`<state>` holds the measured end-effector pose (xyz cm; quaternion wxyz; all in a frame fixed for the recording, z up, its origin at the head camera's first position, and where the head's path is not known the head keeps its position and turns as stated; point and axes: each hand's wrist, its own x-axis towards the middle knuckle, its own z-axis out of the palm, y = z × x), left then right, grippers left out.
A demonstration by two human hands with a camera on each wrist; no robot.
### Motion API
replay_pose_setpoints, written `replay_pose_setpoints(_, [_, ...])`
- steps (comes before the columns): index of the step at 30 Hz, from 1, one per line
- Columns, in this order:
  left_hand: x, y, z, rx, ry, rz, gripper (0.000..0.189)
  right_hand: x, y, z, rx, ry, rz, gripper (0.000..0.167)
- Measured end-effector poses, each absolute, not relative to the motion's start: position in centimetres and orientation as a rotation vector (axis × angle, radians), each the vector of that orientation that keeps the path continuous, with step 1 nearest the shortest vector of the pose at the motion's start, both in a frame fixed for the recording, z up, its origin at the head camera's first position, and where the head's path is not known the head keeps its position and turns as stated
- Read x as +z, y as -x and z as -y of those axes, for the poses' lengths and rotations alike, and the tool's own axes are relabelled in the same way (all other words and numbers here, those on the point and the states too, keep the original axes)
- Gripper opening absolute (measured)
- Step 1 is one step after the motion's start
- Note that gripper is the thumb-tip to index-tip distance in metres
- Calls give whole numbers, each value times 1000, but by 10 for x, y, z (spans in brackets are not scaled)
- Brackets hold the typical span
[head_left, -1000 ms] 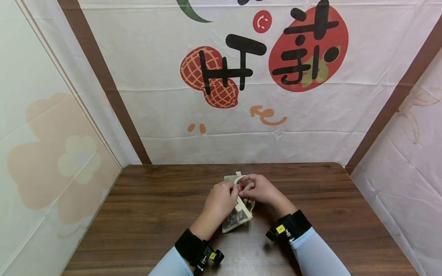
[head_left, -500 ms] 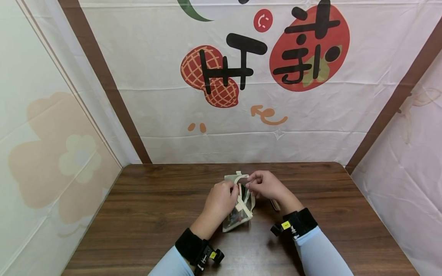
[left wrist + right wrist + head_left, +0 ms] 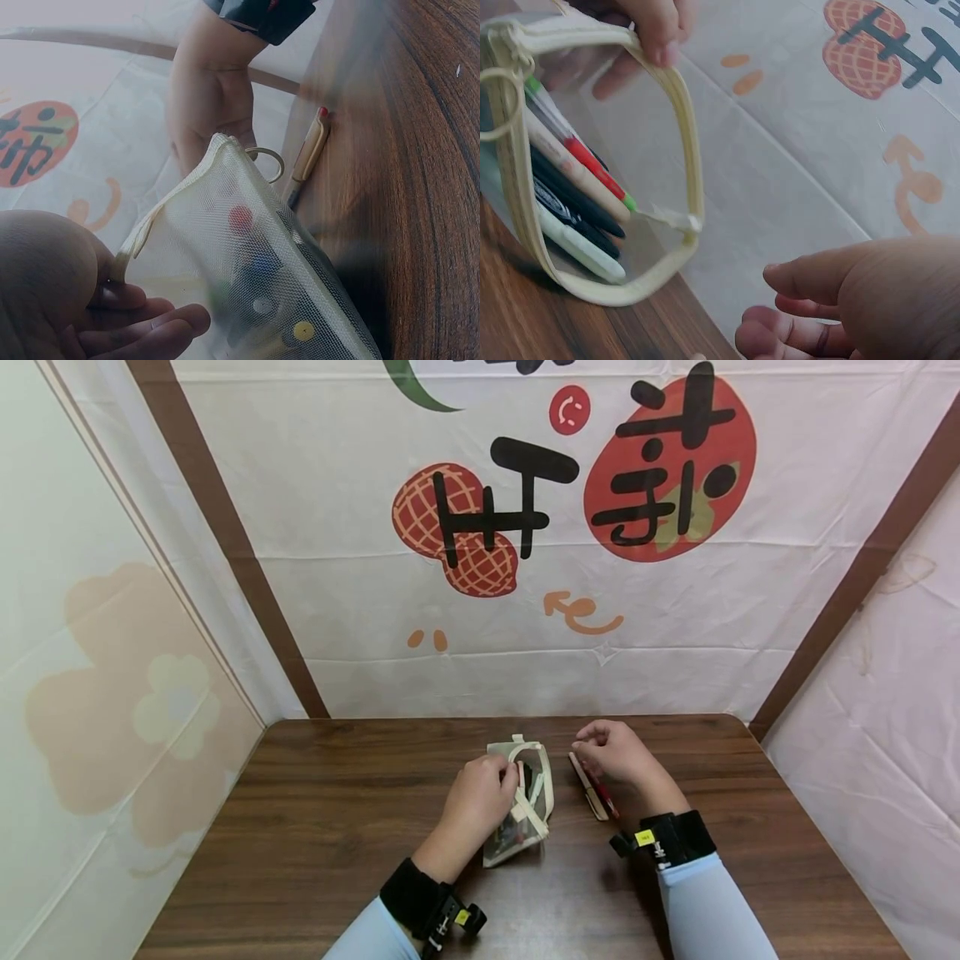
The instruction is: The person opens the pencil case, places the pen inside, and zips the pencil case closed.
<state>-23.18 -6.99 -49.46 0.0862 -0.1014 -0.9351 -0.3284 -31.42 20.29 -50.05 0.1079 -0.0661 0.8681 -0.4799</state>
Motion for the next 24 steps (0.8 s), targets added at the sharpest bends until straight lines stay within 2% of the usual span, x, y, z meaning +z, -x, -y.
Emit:
replay_pose_setpoints(9, [-496, 231, 71, -993, 311, 2788, 40, -511, 319, -214, -1039, 248, -2728, 38])
replay_pose_setpoints(15, [-496, 232, 71, -977, 314, 2784, 40, -519, 322, -216, -971, 262, -2749, 33])
replay_pose_setpoints(24, [-496, 231, 71, -975, 320, 2774, 38, -524, 322, -214, -919, 236, -2786, 34])
